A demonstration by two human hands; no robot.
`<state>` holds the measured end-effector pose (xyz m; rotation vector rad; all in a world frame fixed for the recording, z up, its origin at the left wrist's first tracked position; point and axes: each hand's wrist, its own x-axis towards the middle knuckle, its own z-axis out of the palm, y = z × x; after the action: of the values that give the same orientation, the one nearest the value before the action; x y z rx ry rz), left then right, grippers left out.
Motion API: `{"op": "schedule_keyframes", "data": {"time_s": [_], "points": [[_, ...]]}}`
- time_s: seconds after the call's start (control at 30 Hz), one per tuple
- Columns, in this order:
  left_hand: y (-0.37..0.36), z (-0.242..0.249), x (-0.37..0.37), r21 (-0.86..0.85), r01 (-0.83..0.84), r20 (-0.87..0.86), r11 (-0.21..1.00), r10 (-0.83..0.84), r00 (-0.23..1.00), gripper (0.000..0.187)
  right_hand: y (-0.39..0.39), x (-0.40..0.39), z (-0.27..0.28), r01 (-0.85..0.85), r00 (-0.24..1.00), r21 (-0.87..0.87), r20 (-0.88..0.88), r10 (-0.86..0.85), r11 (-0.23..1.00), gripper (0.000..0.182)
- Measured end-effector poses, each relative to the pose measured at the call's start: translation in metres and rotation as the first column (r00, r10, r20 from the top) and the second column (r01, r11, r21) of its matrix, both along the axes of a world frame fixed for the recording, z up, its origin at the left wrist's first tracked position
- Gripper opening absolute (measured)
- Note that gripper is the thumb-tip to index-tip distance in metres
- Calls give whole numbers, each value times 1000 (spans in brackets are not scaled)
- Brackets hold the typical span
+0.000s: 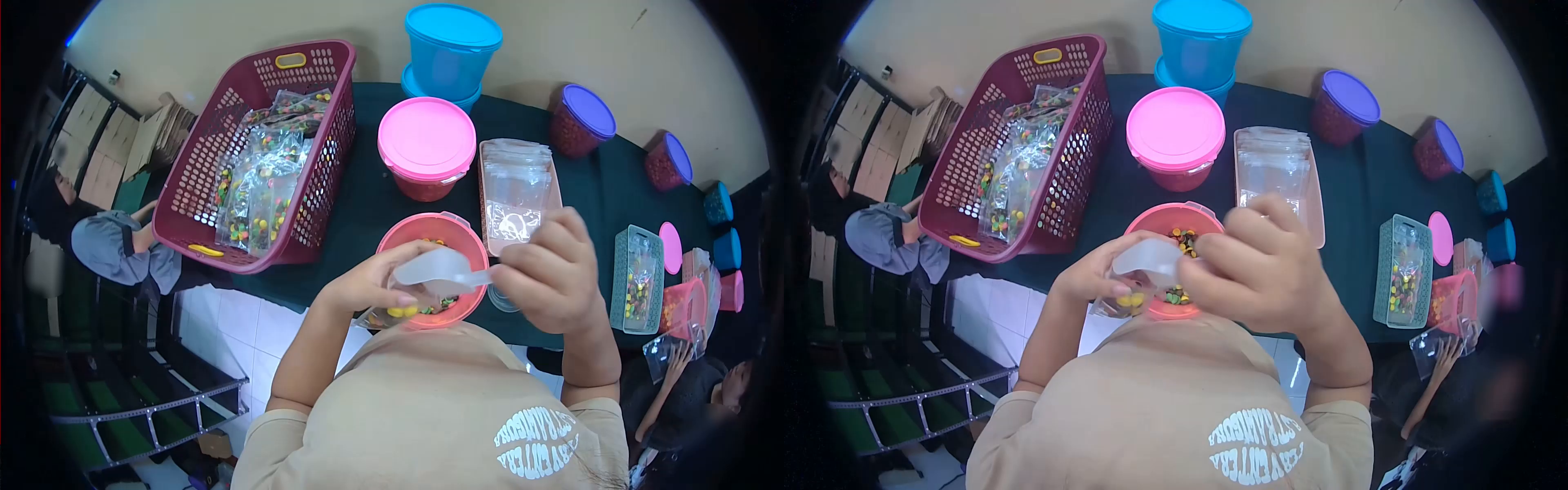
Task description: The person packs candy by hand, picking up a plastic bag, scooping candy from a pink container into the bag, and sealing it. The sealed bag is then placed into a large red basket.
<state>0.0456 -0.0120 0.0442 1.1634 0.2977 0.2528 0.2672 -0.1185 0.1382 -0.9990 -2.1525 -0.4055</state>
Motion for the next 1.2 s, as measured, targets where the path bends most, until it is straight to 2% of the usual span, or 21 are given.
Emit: {"op": "schedule_keyframes", "data": {"time_s": [0.03,0.13,0.17,0.2,0.23,0.27,0.3,0.33,0.37,0.43,0.47,0.5,0.53,0.57,0.63,0.7,0.77,0.83,1.0,1.07,1.2], "points": [[5,-8,-2,3,13,1,1000,-13,1000,85,-5,5,1,67,998,34,-10,-67,997,24],[19,-29,-9,-393,59,268,918,53,962,81,-24,27,-22,244,940,55,-260,-222,968,15],[21,-37,-10,-575,126,401,808,144,905,80,-30,32,-34,278,874,26,-421,-242,960,10],[20,-37,-12,-590,109,437,800,203,876,74,-40,35,-50,373,773,-61,-532,-346,926,7],[20,-37,-13,-606,94,470,790,260,844,69,-49,40,-64,388,765,-66,-532,-362,919,7],[20,-40,-15,-608,108,469,786,246,848,69,-57,45,-77,522,665,-244,-485,-569,818,6],[21,-44,-19,-341,-302,177,890,377,909,61,-65,49,-91,625,535,-405,-399,-744,667,6],[22,-46,-22,79,-569,-59,819,574,817,54,-72,52,-108,674,482,-462,-317,-817,577,7],[22,-46,-23,-49,-616,-42,786,614,788,45,-79,55,-126,714,426,-510,-228,-876,480,8],[27,-49,-26,-253,-467,224,847,521,823,44,-95,62,-169,685,316,-675,-63,-947,274,8],[23,-36,-16,-254,-457,226,852,512,829,44,-102,62,-190,654,265,-728,-36,-963,207,8],[13,-11,1,-367,-596,73,715,660,747,41,-107,62,-208,614,218,-776,-6,-976,142,8],[7,3,10,-440,-718,-98,539,766,636,38,-110,61,-223,585,207,-795,-45,-977,161,9],[12,-10,6,-440,-714,-96,544,762,640,38,-113,60,-237,554,197,-812,-86,-977,183,10],[27,-46,-14,-225,-618,72,754,645,761,34,-116,62,-258,504,170,-844,-111,-979,183,9],[29,-44,-17,-175,-613,81,771,631,771,30,-116,62,-269,448,118,-880,-115,-986,156,9],[30,-45,-21,-259,-603,169,755,650,741,30,-120,66,-278,431,130,-890,-105,-986,151,9],[31,-41,-28,-230,-649,205,725,688,696,31,-124,71,-288,435,144,-890,-81,-986,137,9],[22,-12,-75,-77,-842,236,534,830,505,37,-124,82,-292,356,249,-925,-41,-968,131,15],[12,-3,-99,32,-895,258,444,862,436,39,-119,85,-290,420,260,-903,25,-965,90,21],[-12,5,-147,111,-941,259,319,905,338,43,-108,98,-296,634,346,-754,77,-935,172,32]]}}
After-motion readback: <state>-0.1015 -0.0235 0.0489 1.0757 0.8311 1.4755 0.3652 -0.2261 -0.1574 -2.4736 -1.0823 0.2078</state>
